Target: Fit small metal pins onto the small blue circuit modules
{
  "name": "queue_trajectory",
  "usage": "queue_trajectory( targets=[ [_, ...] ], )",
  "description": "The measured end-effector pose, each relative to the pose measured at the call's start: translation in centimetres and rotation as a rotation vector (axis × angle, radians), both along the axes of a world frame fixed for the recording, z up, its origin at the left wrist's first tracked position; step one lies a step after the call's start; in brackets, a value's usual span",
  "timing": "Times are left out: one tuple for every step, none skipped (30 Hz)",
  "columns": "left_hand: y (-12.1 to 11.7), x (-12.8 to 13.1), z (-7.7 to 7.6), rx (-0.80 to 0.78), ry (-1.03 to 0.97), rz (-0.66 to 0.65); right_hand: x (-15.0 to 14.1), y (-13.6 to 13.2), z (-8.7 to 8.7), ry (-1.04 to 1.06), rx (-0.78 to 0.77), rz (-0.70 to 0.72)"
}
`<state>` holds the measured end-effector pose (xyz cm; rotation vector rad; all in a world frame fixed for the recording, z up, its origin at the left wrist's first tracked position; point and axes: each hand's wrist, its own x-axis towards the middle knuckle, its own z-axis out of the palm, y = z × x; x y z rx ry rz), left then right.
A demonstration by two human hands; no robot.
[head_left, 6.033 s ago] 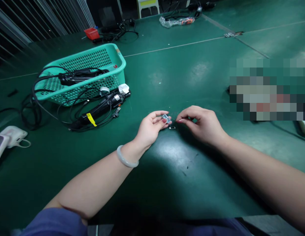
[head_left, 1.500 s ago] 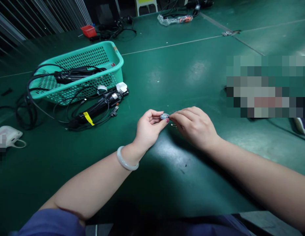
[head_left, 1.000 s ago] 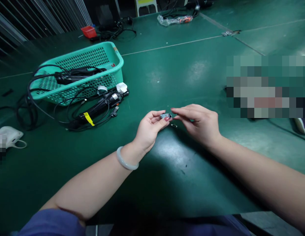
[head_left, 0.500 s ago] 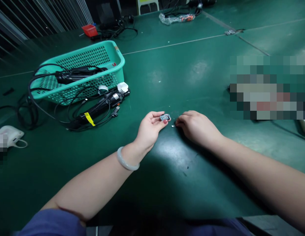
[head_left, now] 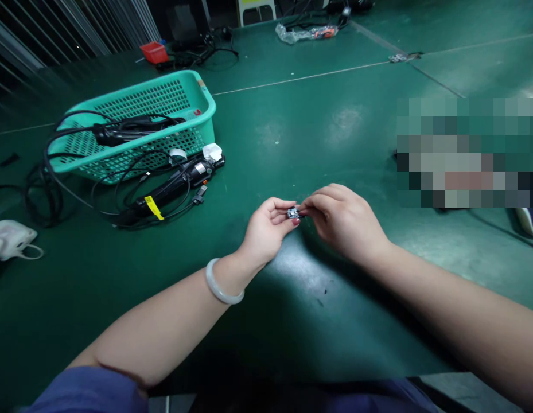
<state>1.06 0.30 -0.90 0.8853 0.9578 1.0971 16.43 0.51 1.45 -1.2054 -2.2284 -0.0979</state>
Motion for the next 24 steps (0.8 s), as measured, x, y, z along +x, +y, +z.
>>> queue_trajectory(
  targets=[
    [0.0, 0.0, 0.0, 0.001, -0.003, -0.001, 0.0, 0.0, 0.0, -0.004, 0.005, 0.001],
    [0.0, 0.0, 0.0, 0.002, -0.005, -0.002, 0.0, 0.0, 0.0, -0.005, 0.010, 0.003],
    [0.0, 0.0, 0.1, 0.002, -0.006, -0.003, 0.1, 0.0, 0.1, -0.001, 0.013, 0.004],
    [0.0, 0.0, 0.1, 0.003, -0.005, -0.005, 0.1, 0.0, 0.2, 0.008, 0.013, 0.003],
    [0.1, 0.0, 0.1, 0.005, -0.003, -0.007, 0.1, -0.1, 0.3, 0.022, 0.007, 0.000],
    [0.1, 0.0, 0.1, 0.009, 0.000, -0.010, 0.1, -0.2, 0.4, 0.040, -0.003, -0.006],
    [0.2, 0.0, 0.1, 0.014, 0.001, -0.011, 0.1, -0.2, 0.5, 0.060, -0.015, -0.017],
    [0.2, 0.0, 0.1, 0.020, 0.002, -0.013, 0.2, -0.3, 0.6, 0.082, -0.026, -0.030],
    [0.2, -0.1, 0.1, 0.026, 0.001, -0.014, 0.2, -0.3, 0.6, 0.104, -0.038, -0.042],
    [0.3, -0.1, 0.1, 0.032, -0.004, -0.013, 0.2, -0.3, 0.6, 0.128, -0.047, -0.053],
    [0.3, -0.2, 0.0, 0.038, -0.013, -0.011, 0.2, -0.2, 0.5, 0.151, -0.054, -0.062],
    [0.3, -0.2, 0.1, 0.042, -0.028, -0.005, 0.2, -0.2, 0.5, 0.175, -0.064, -0.070],
    [0.3, -0.3, 0.1, 0.046, -0.048, 0.003, 0.2, -0.1, 0.4, 0.198, -0.075, -0.081],
    [0.2, -0.4, 0.2, 0.048, -0.071, 0.011, 0.3, 0.1, 0.2, 0.221, -0.085, -0.095],
    [0.2, -0.4, 0.3, 0.045, -0.096, 0.023, 0.3, 0.2, 0.1, 0.240, -0.096, -0.110],
    [0.1, -0.5, 0.5, 0.038, -0.119, 0.037, 0.4, 0.4, 0.0, 0.255, -0.107, -0.122],
    [0.1, -0.5, 0.7, 0.026, -0.139, 0.052, 0.5, 0.5, -0.1, 0.267, -0.120, -0.132],
    [0.0, -0.6, 0.9, 0.013, -0.155, 0.070, 0.6, 0.7, -0.3, 0.277, -0.133, -0.138],
    [0.0, -0.7, 1.1, 0.002, -0.167, 0.092, 0.7, 0.8, -0.4, 0.283, -0.150, -0.141],
    [0.0, -0.8, 1.3, -0.007, -0.177, 0.115, 0.9, 0.9, -0.5, 0.289, -0.165, -0.146],
    [0.0, -1.0, 1.5, -0.013, -0.186, 0.136, 1.0, 1.1, -0.7, 0.292, -0.182, -0.149],
    [0.0, -1.3, 1.7, -0.015, -0.191, 0.155, 1.1, 1.2, -0.8, 0.291, -0.193, -0.153],
    [-0.1, -1.6, 1.9, -0.017, -0.192, 0.170, 1.3, 1.4, -0.9, 0.291, -0.199, -0.157],
    [-0.2, -2.1, 2.0, -0.021, -0.189, 0.184, 1.4, 1.5, -1.1, 0.288, -0.205, -0.164]
  ],
)
